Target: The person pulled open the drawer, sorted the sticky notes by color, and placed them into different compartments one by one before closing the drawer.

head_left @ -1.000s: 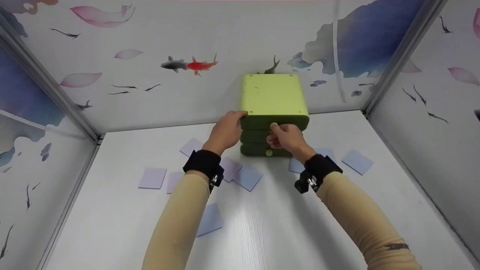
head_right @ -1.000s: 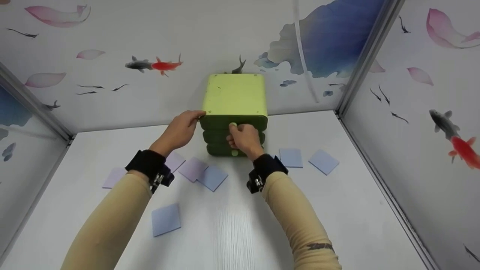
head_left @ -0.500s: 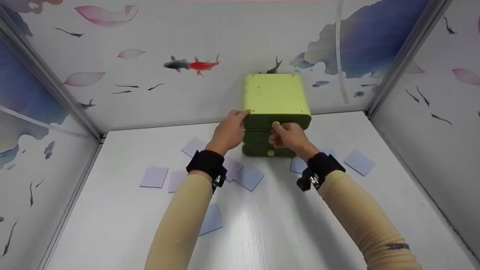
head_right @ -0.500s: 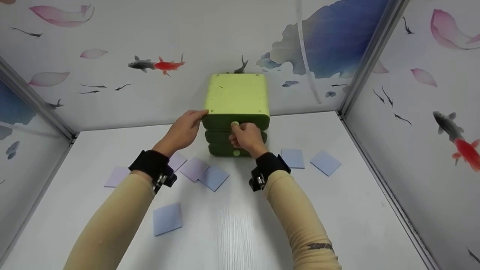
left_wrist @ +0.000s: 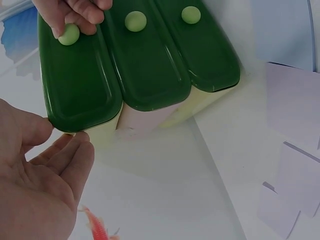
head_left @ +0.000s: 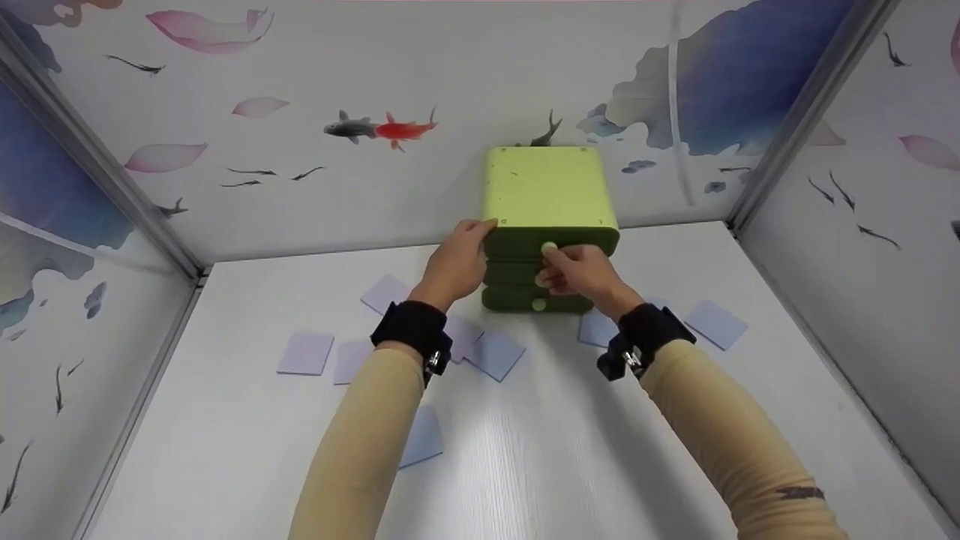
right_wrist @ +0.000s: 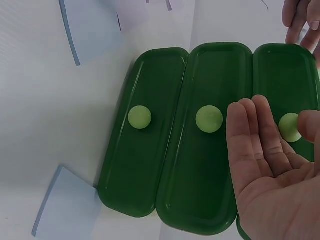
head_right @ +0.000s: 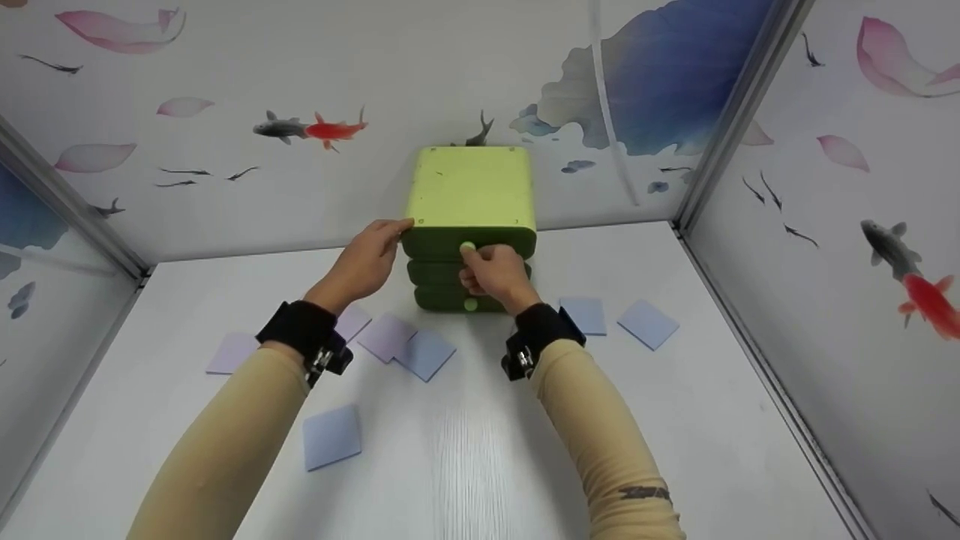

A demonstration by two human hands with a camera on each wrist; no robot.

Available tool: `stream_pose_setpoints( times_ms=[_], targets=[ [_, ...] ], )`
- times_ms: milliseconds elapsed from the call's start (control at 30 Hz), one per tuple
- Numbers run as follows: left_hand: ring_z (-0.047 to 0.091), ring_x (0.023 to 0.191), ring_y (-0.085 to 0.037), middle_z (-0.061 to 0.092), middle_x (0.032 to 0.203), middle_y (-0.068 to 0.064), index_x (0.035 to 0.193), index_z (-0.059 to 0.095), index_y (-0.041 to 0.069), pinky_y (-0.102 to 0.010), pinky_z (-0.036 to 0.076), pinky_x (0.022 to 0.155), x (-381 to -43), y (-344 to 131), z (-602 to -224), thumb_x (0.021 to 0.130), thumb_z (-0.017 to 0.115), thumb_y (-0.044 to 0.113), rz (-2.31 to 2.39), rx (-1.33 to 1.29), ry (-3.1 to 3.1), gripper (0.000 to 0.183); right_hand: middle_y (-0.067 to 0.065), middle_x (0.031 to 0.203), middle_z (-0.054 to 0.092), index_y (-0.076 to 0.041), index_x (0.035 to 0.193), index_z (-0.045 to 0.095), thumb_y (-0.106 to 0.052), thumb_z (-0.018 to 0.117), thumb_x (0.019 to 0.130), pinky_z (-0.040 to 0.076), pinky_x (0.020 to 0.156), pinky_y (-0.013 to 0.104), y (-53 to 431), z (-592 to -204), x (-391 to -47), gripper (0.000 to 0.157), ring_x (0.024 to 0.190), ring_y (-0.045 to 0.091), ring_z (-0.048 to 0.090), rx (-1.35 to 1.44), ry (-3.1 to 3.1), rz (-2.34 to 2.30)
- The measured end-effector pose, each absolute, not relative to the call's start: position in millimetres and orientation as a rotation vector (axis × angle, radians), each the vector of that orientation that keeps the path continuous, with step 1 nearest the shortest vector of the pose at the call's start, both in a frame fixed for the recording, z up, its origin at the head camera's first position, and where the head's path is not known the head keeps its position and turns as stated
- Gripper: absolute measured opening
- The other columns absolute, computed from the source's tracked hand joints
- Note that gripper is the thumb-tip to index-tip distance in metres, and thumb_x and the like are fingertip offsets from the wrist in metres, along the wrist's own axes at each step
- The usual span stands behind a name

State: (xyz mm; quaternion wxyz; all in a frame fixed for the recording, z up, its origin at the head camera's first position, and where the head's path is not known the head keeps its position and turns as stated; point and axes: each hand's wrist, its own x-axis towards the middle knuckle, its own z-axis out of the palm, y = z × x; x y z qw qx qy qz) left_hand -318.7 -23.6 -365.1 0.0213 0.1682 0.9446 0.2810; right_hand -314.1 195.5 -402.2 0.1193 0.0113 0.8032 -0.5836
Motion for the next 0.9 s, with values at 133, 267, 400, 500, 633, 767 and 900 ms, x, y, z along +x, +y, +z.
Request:
stream_pose_setpoints(
  times_ms=[133,267,400,500,633,767,900],
  targets=[
    [0.045,0.137,-0.023,0.04,0.151,-0.009,0.151,0.037,0.015,-0.037,0.043,0.108,-317.8,-23.9,-364.0,0.103,0.035,0.008,0.864,0.526,2.932,0.048,0.022,0.11,0.069,0.006,0.121,0.062,-0.038,0.051,0.101,0.058,0.081,0.03,198.7,-400.2,-312.6,0.05,0.091,0.022,0.068,0.015,2.362,-1.697],
    [0.036,0.144,-0.023,0.035,0.157,-0.008,0.151,0.036,0.013,-0.037,0.036,0.115,-317.5,-22.2,-364.0,0.103,0.034,0.008,0.853,0.528,2.933,0.048,0.024,0.109,0.068,0.006,0.121,0.062,-0.034,0.052,0.101,0.058,0.08,0.029,201.3,-399.9,-311.8,0.046,0.086,0.018,0.067,0.008,2.386,-1.693],
    [0.034,0.145,-0.021,0.034,0.157,-0.006,0.152,0.034,0.014,-0.035,0.032,0.117,-316.7,-19.7,-366.3,0.104,0.033,0.008,0.863,0.518,2.933,0.048,0.022,0.106,0.069,0.007,0.115,0.065,-0.036,0.053,0.1,0.058,0.08,0.031,199.4,-401.7,-311.9,0.047,0.086,0.018,0.067,0.01,2.397,-1.682],
    [0.038,0.142,-0.025,0.029,0.159,-0.009,0.154,0.029,0.017,-0.038,0.039,0.112,-317.8,-18.2,-370.8,0.104,0.033,0.008,0.886,0.523,2.907,0.051,0.02,0.103,0.07,0.006,0.111,0.066,-0.039,0.054,0.099,0.058,0.081,0.031,194.3,-405.6,-314.2,0.048,0.088,0.02,0.067,0.037,2.398,-1.683],
    [0.036,0.143,-0.032,0.024,0.16,-0.017,0.155,0.025,0.021,-0.044,0.041,0.11,-319.2,-16.9,-375.3,0.103,0.033,0.007,0.913,0.522,2.878,0.054,0.018,0.103,0.069,0.005,0.108,0.066,-0.041,0.052,0.1,0.058,0.081,0.03,188.1,-408.2,-316.1,0.048,0.092,0.023,0.068,0.045,2.42,-1.687],
    [0.034,0.145,-0.028,0.032,0.157,-0.014,0.154,0.028,0.021,-0.042,0.035,0.115,-321.4,-17.7,-375.9,0.103,0.034,0.005,0.935,0.532,2.895,0.054,0.016,0.101,0.068,0.005,0.106,0.065,-0.039,0.052,0.1,0.059,0.08,0.029,185.4,-408.1,-318.1,0.046,0.091,0.023,0.068,0.04,2.415,-1.726],
    [0.037,0.143,-0.025,0.038,0.154,-0.01,0.154,0.028,0.021,-0.039,0.036,0.115,-324.2,-18.8,-375.2,0.102,0.035,0.003,0.954,0.55,2.897,0.056,0.014,0.097,0.067,0.004,0.105,0.064,-0.038,0.052,0.1,0.059,0.079,0.03,185.9,-407.9,-320.9,0.044,0.088,0.021,0.067,0.037,2.394,-1.766]
  ],
)
